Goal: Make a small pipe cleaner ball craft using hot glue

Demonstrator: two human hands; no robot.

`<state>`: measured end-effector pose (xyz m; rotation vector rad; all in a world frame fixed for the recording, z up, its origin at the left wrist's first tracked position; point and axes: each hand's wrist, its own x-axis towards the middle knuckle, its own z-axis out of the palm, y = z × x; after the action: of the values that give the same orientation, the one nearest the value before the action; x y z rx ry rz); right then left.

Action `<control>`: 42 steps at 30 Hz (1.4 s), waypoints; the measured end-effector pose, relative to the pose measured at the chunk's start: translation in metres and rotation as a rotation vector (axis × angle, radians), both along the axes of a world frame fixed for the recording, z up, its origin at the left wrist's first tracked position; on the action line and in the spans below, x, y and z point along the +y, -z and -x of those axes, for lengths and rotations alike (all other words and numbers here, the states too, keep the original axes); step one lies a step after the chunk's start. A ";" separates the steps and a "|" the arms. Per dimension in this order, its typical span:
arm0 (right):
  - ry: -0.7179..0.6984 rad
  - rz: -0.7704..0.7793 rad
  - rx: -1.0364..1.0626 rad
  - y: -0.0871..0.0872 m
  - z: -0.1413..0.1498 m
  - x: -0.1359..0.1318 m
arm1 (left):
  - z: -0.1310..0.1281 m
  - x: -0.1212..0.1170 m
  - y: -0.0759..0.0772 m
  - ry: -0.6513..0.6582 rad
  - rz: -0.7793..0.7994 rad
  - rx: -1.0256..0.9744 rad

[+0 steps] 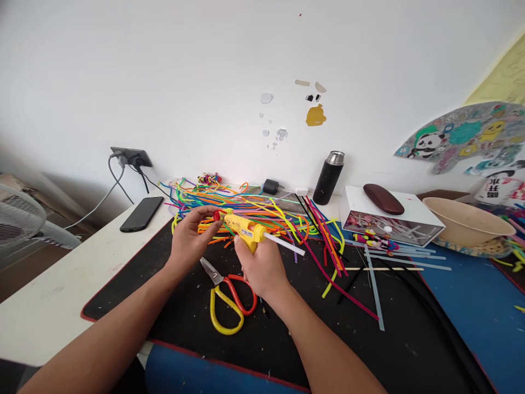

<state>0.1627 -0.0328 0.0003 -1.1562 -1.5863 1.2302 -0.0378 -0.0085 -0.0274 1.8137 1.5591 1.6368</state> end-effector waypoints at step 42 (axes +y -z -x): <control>0.000 -0.058 -0.034 0.001 -0.001 0.001 | 0.000 0.001 -0.001 -0.012 0.015 -0.030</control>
<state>0.1634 -0.0316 -0.0010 -1.1463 -1.6366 1.1625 -0.0378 -0.0072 -0.0267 1.7673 1.5680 1.6462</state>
